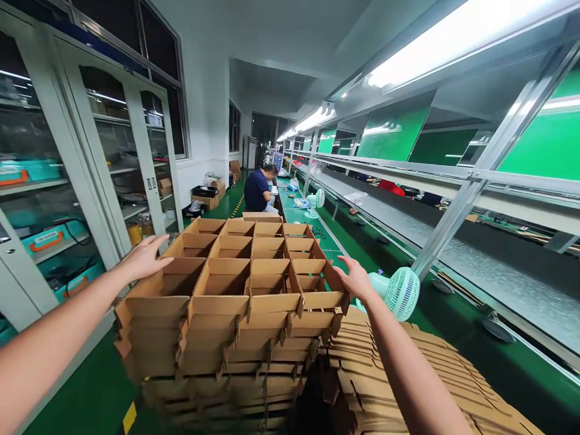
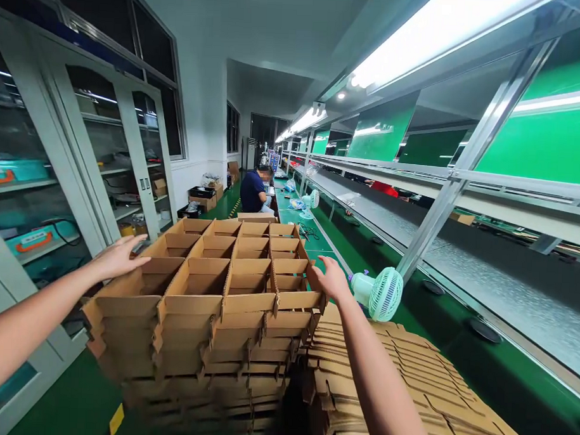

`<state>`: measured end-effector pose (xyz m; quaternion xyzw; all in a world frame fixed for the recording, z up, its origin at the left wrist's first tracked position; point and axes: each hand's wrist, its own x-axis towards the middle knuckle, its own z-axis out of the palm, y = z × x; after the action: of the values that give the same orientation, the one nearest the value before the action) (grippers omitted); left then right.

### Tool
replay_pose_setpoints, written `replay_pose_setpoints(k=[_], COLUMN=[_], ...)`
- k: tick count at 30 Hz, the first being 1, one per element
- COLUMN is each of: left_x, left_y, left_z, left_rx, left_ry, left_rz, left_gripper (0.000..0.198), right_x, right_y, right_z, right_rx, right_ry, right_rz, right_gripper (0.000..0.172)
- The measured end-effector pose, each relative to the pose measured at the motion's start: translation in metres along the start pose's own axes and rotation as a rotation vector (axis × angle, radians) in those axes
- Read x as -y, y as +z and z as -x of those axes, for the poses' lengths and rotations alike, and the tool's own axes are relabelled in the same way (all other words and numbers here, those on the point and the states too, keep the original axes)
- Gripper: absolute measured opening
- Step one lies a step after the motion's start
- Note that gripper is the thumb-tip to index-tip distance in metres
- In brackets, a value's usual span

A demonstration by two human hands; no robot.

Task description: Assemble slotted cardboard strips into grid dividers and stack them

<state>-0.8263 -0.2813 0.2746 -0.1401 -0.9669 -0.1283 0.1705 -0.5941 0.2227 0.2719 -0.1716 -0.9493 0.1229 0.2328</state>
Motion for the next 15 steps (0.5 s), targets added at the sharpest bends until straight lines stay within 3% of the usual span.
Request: replay_pose_setpoints(k=[3,5,7,9,12,15], left_x=[-0.02,-0.051,-0.089,-0.126,-0.175,-0.222], left_y=[-0.022,-0.028,-0.017,0.007,0.055,0.095], left_z=[0.046,0.089,0.137,0.188,0.266,0.344], left_rx=[-0.394,-0.542,-0.466,-0.321,-0.064,0.199], left_ry=[0.208,0.435,0.694,0.931,1.182,1.395], left_rz=[0.173,0.308,0.44,0.561,0.733,0.866], left_gripper=[0.042,0.03,0.025,0.026,0.025,0.022], right_x=[-0.03,-0.049,-0.059,-0.054,-0.03,0.004], right_y=[-0.011,-0.01,-0.005,-0.001,-0.011,-0.04], right_z=[0.076,0.142,0.219,0.305,0.438,0.573], right_rx=[-0.265,-0.376,-0.449,-0.462,-0.385,-0.28], right_ry=[0.063,0.197,0.373,0.509,0.657,0.878], right_rz=[-0.143,-0.18,-0.182,-0.158,-0.074,0.032], right_gripper=[0.038,0.041,0.043,0.042,0.038,0.038])
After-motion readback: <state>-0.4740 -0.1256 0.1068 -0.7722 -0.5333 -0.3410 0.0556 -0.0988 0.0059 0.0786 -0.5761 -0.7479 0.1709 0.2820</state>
